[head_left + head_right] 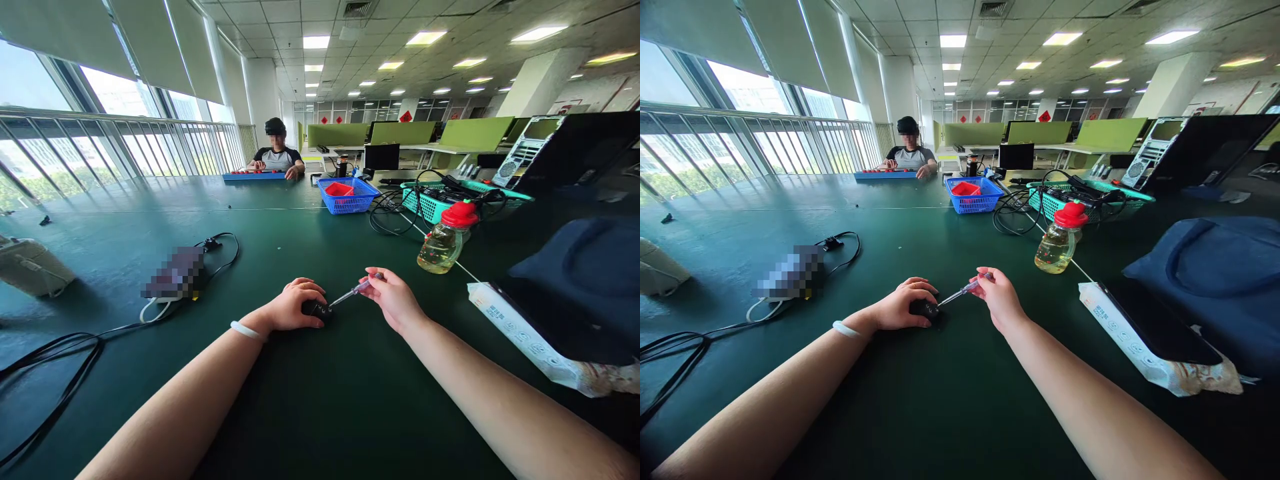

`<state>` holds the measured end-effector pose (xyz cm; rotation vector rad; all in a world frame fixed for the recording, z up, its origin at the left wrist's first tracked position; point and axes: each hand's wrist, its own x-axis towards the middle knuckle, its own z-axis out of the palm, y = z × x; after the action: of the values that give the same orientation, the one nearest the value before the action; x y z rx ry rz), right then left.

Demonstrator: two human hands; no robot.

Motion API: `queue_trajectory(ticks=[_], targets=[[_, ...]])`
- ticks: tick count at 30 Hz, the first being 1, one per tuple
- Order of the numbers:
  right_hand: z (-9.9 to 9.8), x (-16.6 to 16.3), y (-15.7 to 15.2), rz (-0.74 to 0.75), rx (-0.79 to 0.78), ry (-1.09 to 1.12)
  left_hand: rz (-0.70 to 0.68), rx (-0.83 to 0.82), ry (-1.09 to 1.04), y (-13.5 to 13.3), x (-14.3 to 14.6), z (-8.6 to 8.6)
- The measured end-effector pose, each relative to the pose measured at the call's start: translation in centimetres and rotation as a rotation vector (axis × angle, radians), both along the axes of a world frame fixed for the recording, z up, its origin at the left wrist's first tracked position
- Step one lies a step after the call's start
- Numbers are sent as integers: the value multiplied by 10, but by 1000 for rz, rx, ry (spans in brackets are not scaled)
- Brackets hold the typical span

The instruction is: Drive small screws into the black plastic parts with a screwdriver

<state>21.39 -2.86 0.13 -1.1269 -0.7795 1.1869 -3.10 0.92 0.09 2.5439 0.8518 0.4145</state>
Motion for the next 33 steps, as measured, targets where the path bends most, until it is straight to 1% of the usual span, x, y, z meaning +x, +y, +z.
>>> queue_trajectory(ticks=[3, 12, 20, 25, 30, 33], targets=[[2, -1, -1, 0, -23, 10, -2, 2, -1, 0, 0, -1], [0, -1, 0, -20, 9, 2, 6, 4, 1, 1, -1, -3], [2, 0, 0, -45, -8, 2, 3, 8, 7, 1, -1, -1], [-1, 3, 3, -54, 30, -27, -6, 57, -26, 0, 0, -1], [-3, 4, 5, -108, 63, -43, 67, 136, -73, -1, 4, -2], [-3, 2, 5, -107, 71, -52, 80, 159, -75, -1, 5, -4]])
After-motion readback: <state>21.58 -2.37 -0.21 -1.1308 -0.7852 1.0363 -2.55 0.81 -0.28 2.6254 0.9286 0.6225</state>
